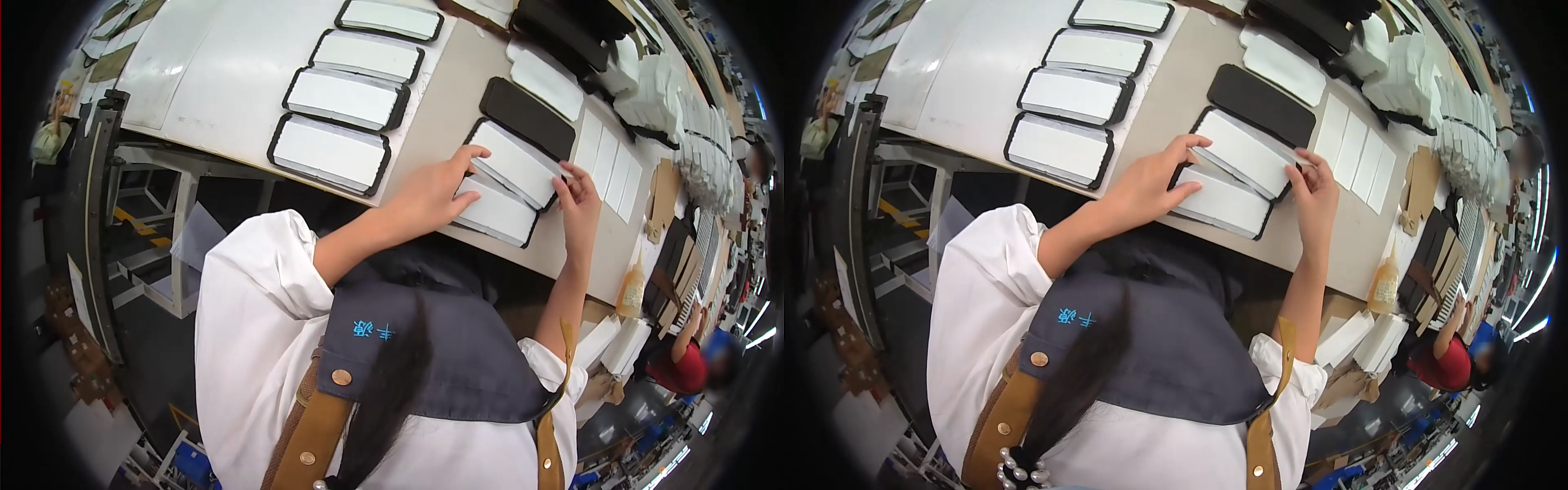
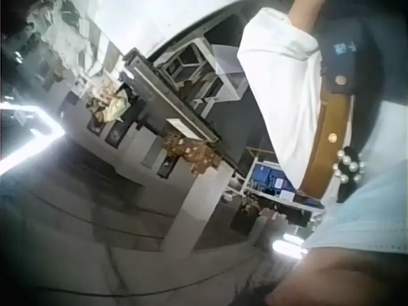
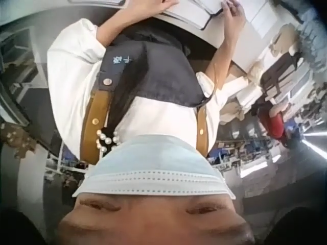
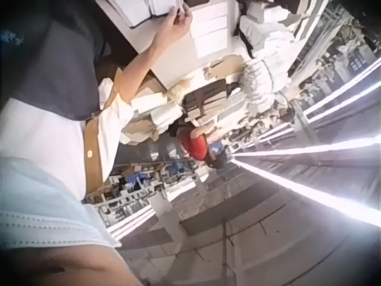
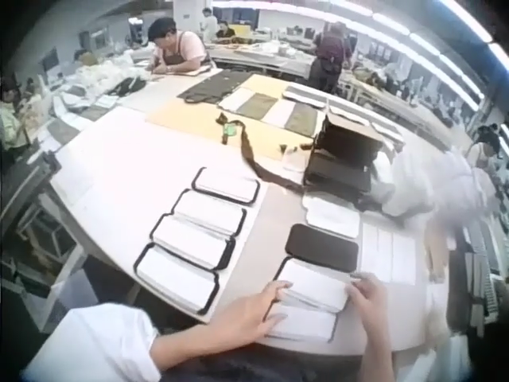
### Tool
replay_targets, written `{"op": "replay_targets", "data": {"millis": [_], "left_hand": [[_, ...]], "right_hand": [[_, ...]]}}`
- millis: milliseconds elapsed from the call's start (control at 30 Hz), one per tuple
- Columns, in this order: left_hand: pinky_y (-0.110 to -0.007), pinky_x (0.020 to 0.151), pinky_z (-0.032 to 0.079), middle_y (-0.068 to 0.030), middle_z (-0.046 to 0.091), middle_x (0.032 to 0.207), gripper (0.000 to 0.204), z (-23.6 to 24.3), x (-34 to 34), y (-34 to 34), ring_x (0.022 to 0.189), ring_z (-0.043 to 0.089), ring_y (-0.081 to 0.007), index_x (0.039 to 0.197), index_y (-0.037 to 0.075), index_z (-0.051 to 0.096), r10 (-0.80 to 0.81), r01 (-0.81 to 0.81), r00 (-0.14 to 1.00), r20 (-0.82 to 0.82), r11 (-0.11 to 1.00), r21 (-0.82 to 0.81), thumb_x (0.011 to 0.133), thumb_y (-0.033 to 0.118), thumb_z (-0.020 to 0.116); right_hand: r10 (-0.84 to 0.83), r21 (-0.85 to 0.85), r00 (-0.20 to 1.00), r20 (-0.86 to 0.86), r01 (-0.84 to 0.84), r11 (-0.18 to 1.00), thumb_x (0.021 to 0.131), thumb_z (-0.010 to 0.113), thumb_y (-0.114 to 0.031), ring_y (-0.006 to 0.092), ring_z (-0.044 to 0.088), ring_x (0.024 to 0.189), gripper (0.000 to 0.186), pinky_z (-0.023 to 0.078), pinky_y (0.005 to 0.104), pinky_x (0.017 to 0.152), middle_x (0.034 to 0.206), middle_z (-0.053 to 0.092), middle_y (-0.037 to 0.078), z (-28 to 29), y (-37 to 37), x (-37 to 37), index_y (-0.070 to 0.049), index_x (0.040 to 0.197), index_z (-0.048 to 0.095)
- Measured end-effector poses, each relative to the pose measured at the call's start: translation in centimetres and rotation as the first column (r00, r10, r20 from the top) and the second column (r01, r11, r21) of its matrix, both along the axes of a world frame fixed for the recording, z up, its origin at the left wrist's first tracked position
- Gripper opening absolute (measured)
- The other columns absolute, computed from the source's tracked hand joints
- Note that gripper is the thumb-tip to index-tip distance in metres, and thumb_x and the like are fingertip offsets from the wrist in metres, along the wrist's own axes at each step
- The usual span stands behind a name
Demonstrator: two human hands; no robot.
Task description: Apply protective film and glue to leather or synthetic wallet/phone case components.
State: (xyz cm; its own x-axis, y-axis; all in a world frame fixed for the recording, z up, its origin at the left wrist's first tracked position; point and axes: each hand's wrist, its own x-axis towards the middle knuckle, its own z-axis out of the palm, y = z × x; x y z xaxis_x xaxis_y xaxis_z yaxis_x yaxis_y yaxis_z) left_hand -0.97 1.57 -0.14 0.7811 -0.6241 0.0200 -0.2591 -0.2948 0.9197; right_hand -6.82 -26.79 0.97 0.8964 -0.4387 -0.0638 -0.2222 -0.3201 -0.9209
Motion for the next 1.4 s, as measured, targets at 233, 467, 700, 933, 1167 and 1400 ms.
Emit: {"op": "replay_targets", "data": {"millis": [233,467,700,933,1167,1400], "left_hand": [[-0.024,0.087,0.049,-0.0015,0.07,0.113,0.033,5.2,3.1,7.8,0.096,0.062,-0.0088,0.127,0.003,0.066,0.246,-0.247,0.969,-0.028,0.955,-0.165,0.095,0.006,0.074],[-0.021,0.081,0.048,-0.0017,0.071,0.1,0.032,2.6,12.4,13.6,0.091,0.063,-0.0068,0.128,0.002,0.064,0.442,-0.491,0.871,-0.215,0.806,-0.331,0.098,0.008,0.072],[-0.025,0.07,0.046,-0.0001,0.067,0.086,0.036,-3.4,20.7,15.6,0.075,0.056,-0.0085,0.124,0.005,0.068,0.519,-0.512,0.854,0.032,0.851,-0.118,0.091,0.015,0.079],[-0.033,0.082,0.054,-0.0066,0.067,0.112,0.055,-3.5,20.0,16.6,0.091,0.063,-0.0171,0.143,0.007,0.056,0.606,-0.624,0.769,0.206,0.78,0.036,0.093,0.019,0.076],[-0.029,0.083,0.05,-0.0039,0.069,0.115,0.041,-2.4,14.1,20.3,0.1,0.062,-0.0143,0.139,0.007,0.062,0.742,-0.728,0.652,0.156,0.67,-0.143,0.098,0.013,0.069],[-0.028,0.082,0.047,-0.0042,0.07,0.118,0.032,-0.8,10.1,19.1,0.102,0.062,-0.0128,0.134,0.007,0.065,0.775,-0.751,0.607,0.177,0.632,-0.191,0.102,0.01,0.063]], "right_hand": [[-0.049,0.052,0.977,0.208,0.038,0.998,0.099,0.072,-0.007,0.0045,0.057,0.075,0.011,0.044,0.021,0.064,0.089,0.068,-0.001,3.9,-0.8,-0.3,-0.001,0.108,0.068],[-0.04,0.295,0.951,0.306,-0.055,0.954,0.099,0.074,-0.01,0.0054,0.057,0.07,0.021,0.047,0.0224,0.062,0.086,0.066,-0.001,3.9,1.6,8.0,0.001,0.114,0.067],[0.121,0.412,0.937,0.327,-0.257,0.874,0.098,0.076,-0.014,0.0065,0.06,0.069,0.019,0.049,0.0229,0.061,0.09,0.069,0.0,2.4,6.7,17.9,-0.001,0.11,0.069],[0.243,0.282,0.915,0.323,-0.338,0.898,0.096,0.076,-0.012,0.0055,0.056,0.065,0.017,0.046,0.0226,0.058,0.081,0.067,-0.001,-0.4,10.3,25.3,0.001,0.106,0.069],[0.304,0.28,0.928,0.215,-0.357,0.891,0.095,0.076,-0.014,0.0039,0.056,0.063,0.018,0.044,0.0205,0.056,0.08,0.068,-0.002,-3.2,12.2,29.5,-0.001,0.106,0.069],[0.368,-0.452,0.87,0.327,-0.198,0.87,0.086,0.083,-0.017,0.0297,0.062,0.104,0.042,0.05,0.0432,0.093,0.116,0.067,0.015,-4.6,11.3,28.3,-0.004,0.124,0.071]]}}
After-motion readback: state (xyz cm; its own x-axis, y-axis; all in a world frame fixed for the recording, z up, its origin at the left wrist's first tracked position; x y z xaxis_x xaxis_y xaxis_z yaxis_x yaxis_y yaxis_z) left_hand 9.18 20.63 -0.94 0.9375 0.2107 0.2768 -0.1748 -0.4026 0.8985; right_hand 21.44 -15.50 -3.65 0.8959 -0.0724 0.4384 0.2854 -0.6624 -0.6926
